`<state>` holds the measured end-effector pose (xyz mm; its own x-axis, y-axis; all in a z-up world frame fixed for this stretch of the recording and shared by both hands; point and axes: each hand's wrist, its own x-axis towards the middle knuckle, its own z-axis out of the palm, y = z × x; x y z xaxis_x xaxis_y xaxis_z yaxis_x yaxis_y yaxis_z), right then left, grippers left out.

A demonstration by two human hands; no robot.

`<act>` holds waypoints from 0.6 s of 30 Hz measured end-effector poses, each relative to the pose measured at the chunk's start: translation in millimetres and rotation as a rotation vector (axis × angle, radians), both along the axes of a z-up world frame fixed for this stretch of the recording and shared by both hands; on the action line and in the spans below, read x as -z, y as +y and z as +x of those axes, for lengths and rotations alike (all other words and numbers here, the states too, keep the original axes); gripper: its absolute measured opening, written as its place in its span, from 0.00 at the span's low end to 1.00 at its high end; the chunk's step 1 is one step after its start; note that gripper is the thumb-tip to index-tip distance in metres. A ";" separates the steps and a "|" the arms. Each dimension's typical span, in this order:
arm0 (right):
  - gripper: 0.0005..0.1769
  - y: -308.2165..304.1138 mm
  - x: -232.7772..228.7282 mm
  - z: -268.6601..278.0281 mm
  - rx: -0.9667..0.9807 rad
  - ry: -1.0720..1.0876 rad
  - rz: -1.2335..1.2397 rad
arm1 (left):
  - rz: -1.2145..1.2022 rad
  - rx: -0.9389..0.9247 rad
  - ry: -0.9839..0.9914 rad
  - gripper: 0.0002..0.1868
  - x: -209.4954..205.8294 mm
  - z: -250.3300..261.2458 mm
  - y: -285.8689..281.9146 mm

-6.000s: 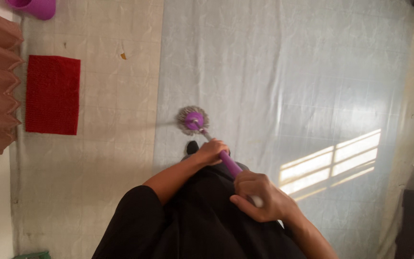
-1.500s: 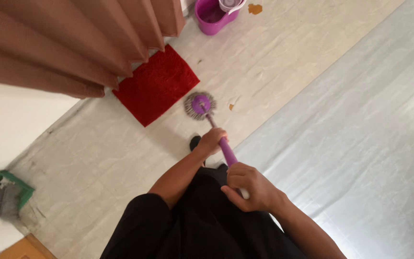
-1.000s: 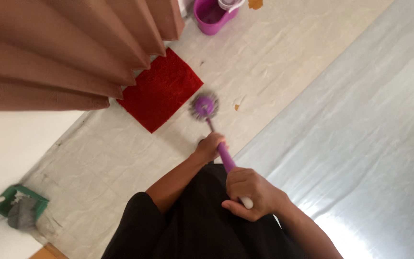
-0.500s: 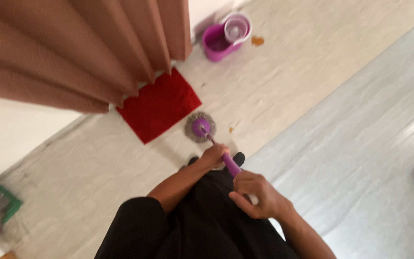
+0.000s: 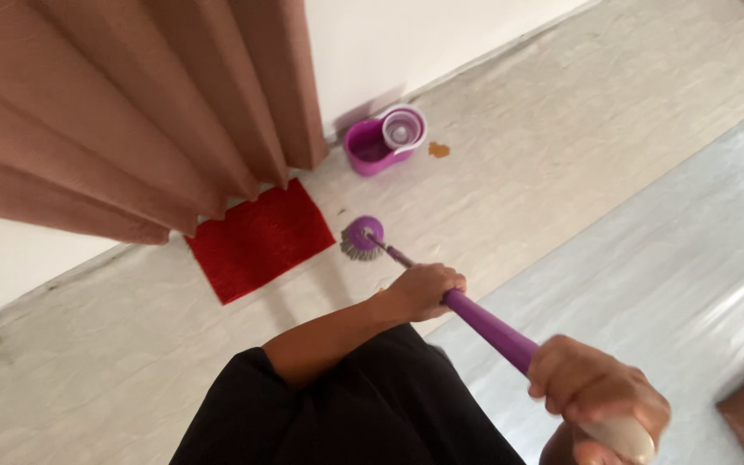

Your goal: The person mops a tiled floor using a purple spin mop. They move the mop across the floor, dip it into a purple bucket to spin and wring it, and continue cleaning around a red mat and near a wooden door.

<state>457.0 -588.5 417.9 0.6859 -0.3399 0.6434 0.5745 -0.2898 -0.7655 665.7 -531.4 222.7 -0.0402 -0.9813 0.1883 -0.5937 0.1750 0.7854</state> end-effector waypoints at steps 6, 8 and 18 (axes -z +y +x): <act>0.15 -52.8 -22.3 15.8 0.040 0.023 -0.179 | -0.017 -0.129 -0.018 0.05 -16.5 16.5 -75.5; 0.16 -70.3 -24.8 35.3 0.045 0.013 -0.210 | -0.035 -0.187 -0.001 0.07 -17.8 29.7 -102.6; 0.18 -175.7 -10.9 164.5 -0.007 0.013 -0.217 | -0.164 -0.398 0.071 0.12 -2.6 143.9 -198.0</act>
<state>621.4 -764.2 428.8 0.6966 -0.1900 0.6918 0.5671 -0.4447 -0.6933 809.6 -729.4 225.3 0.3539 -0.8745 0.3318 -0.5857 0.0693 0.8075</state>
